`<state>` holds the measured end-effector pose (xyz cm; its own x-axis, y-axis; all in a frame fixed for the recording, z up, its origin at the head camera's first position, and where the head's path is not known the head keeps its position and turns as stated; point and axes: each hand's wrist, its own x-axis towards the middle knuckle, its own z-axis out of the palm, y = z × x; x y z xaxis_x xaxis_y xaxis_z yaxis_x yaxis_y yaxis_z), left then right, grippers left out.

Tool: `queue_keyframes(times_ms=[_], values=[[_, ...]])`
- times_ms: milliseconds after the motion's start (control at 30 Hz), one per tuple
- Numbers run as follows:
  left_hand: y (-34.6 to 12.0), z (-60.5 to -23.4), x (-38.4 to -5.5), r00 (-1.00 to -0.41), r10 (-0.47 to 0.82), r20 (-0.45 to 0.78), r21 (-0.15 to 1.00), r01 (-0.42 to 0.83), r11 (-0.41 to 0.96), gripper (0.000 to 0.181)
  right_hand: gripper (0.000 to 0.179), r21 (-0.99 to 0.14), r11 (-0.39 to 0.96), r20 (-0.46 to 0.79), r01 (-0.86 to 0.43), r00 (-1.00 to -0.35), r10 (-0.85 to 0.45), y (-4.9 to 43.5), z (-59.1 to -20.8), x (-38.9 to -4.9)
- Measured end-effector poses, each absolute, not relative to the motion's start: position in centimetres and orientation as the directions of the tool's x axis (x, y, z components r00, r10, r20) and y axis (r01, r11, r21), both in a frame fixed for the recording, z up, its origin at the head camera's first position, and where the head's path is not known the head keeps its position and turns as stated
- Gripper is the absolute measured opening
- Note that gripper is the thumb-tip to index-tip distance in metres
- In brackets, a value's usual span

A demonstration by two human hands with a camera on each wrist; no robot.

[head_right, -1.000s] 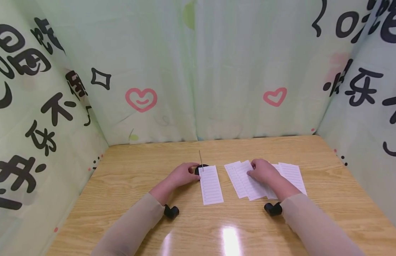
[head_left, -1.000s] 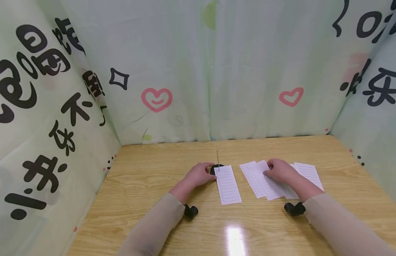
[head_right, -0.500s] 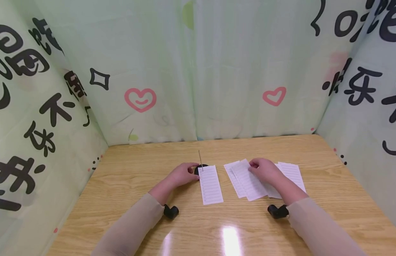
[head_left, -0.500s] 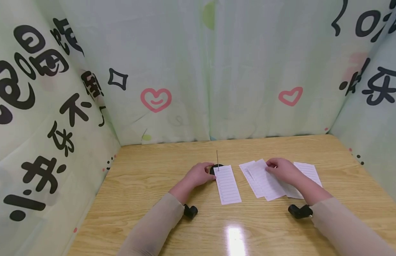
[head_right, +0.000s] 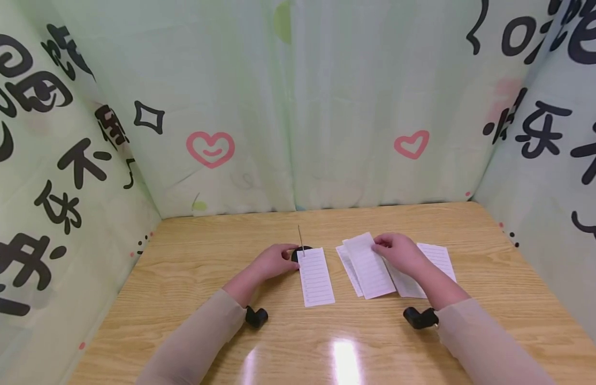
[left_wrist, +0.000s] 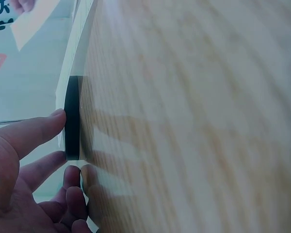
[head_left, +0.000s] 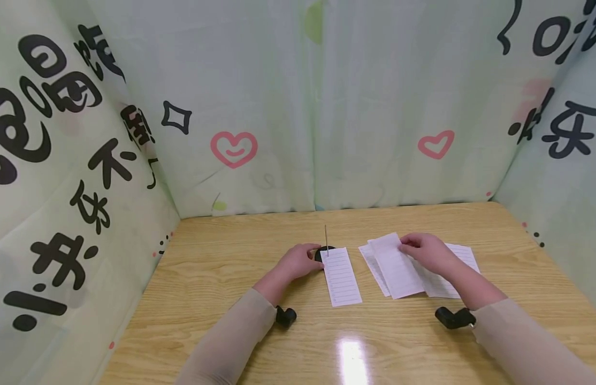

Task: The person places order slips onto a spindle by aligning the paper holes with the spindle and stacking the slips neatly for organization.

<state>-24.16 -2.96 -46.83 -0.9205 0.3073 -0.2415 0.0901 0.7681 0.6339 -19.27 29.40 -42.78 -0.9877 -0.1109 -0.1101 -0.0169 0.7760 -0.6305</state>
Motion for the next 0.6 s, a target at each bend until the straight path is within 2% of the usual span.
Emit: queue_keyframes(times_ms=[200,600], values=[[-3.0,-46.8,-24.2,-0.921,0.311,-0.236,0.636,0.096,0.766,0.058,0.043,-0.674,0.739,-0.115,0.005,-0.989,-0.097,28.5,-42.0,-19.3],[-3.0,-46.9,-24.1,-0.921,0.315,-0.230,0.639,0.101,0.763,0.057,0.041,-0.774,0.633,-0.090,0.005,-0.991,-0.102,25.1,-40.8,-19.7]])
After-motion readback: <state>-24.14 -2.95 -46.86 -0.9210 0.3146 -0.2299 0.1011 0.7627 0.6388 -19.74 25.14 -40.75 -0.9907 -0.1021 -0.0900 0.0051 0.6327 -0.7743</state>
